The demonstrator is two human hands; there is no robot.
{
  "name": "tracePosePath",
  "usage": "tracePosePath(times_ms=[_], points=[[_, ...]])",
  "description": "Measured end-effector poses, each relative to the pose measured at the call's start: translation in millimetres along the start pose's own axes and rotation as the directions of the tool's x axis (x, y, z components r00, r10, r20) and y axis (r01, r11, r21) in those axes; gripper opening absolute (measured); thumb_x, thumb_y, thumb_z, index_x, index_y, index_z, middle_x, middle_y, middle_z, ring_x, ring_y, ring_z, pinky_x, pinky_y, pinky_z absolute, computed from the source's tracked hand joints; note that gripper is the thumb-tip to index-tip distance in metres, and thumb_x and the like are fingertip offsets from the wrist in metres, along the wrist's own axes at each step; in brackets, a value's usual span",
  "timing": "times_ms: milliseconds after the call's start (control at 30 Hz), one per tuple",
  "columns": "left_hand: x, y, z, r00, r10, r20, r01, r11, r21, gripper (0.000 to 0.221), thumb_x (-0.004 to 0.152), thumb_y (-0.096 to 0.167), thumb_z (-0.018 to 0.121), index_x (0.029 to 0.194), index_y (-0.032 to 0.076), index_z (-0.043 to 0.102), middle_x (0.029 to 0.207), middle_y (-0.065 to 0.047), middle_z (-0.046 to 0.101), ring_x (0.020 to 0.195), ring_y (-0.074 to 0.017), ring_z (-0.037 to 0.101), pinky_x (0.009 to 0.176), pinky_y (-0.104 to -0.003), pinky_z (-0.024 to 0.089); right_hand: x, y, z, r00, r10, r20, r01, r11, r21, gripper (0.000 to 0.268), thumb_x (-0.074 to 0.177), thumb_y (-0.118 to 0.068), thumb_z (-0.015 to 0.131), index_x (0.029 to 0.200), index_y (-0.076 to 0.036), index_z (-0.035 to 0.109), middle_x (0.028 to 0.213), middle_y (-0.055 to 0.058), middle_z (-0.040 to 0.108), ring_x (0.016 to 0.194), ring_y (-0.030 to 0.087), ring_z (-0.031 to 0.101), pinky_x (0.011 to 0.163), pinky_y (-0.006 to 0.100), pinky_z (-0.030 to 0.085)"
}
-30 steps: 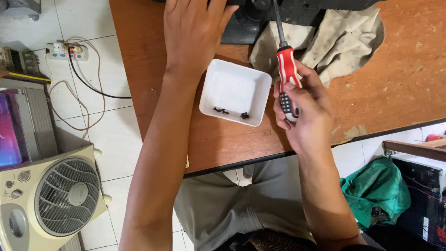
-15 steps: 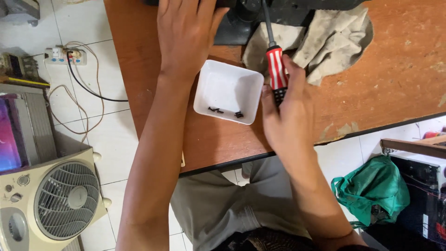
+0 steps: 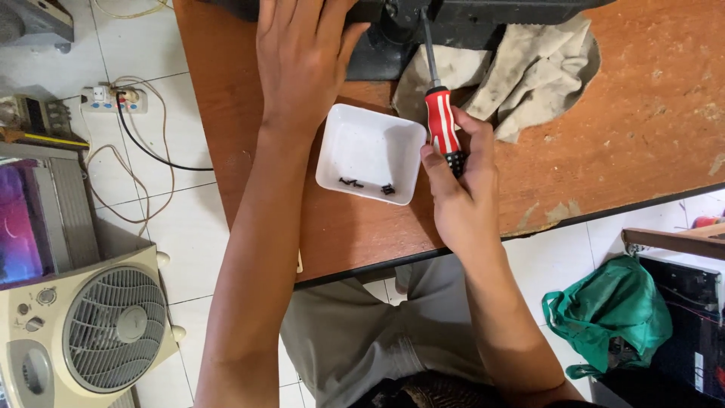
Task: Removing screws from the back of a monitor casing using a screwdriver and cleaning the area with a cloth.
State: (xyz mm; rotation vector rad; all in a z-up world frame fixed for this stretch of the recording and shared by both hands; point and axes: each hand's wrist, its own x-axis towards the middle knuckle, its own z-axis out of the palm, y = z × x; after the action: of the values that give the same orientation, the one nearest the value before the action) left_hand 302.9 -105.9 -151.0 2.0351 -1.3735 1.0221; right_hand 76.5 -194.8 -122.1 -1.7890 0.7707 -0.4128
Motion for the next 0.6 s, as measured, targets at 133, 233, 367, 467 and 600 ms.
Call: tracePosePath(times_ms=[133,233,367,467,600], points=[[2.4,1.6,-2.3,1.000,-0.010,0.004,0.010,1.000,-0.004,0.020,0.103,0.017,0.085,0.109,0.008,0.069,0.101,-0.007,0.060,0.089,-0.0270,0.056,0.088,-0.040,0.048,3.1,0.9,1.8,1.000,-0.010,-0.004,0.010,0.999,0.036,0.038,0.102,-0.019,0.057,0.137,-0.007,0.046,0.091,0.000,0.057,0.073,0.009,0.046,0.069,0.025,0.039],[2.0,1.5,-1.6,1.000,-0.008,0.005,0.008,1.000,-0.003,0.019,0.104,0.018,0.083,0.109,0.008,0.069,0.101,-0.007,0.060,0.089,-0.0279,0.057,0.088,-0.041,0.048,4.1,1.1,2.6,1.000,-0.003,0.018,0.002,0.995,0.096,0.037,0.103,-0.018,0.056,0.136,-0.007,0.045,0.090,0.000,0.055,0.067,0.009,0.043,0.062,0.025,0.037],[3.7,1.9,-3.1,1.000,-0.001,0.000,0.001,1.000,0.005,0.019,0.103,0.018,0.084,0.108,0.008,0.069,0.100,-0.007,0.059,0.087,-0.0271,0.055,0.084,-0.039,0.047,4.8,-0.7,4.1,0.997,0.059,0.055,-0.070,0.971,0.230,0.036,0.102,-0.016,0.055,0.134,-0.007,0.043,0.090,0.004,0.053,0.051,0.009,0.039,0.040,0.024,0.033],[5.6,4.3,-6.4,1.000,-0.020,0.019,0.020,1.000,0.007,0.018,0.103,0.019,0.083,0.110,0.009,0.070,0.104,-0.004,0.059,0.089,-0.0250,0.054,0.078,-0.036,0.044,4.4,-1.9,4.9,0.991,0.100,0.084,-0.120,0.951,0.284,0.037,0.102,-0.016,0.056,0.136,-0.009,0.044,0.087,0.002,0.051,0.053,0.008,0.036,0.039,0.024,0.029],[5.8,4.3,-6.6,1.000,-0.024,0.017,0.024,1.000,0.011,0.017,0.103,0.020,0.082,0.109,0.010,0.070,0.104,-0.003,0.060,0.089,-0.0243,0.054,0.076,-0.035,0.042,3.3,-4.4,7.6,0.996,0.068,0.050,-0.078,0.969,0.235,0.038,0.102,-0.017,0.056,0.136,-0.007,0.044,0.082,0.003,0.052,0.051,0.009,0.039,0.042,0.025,0.034]])
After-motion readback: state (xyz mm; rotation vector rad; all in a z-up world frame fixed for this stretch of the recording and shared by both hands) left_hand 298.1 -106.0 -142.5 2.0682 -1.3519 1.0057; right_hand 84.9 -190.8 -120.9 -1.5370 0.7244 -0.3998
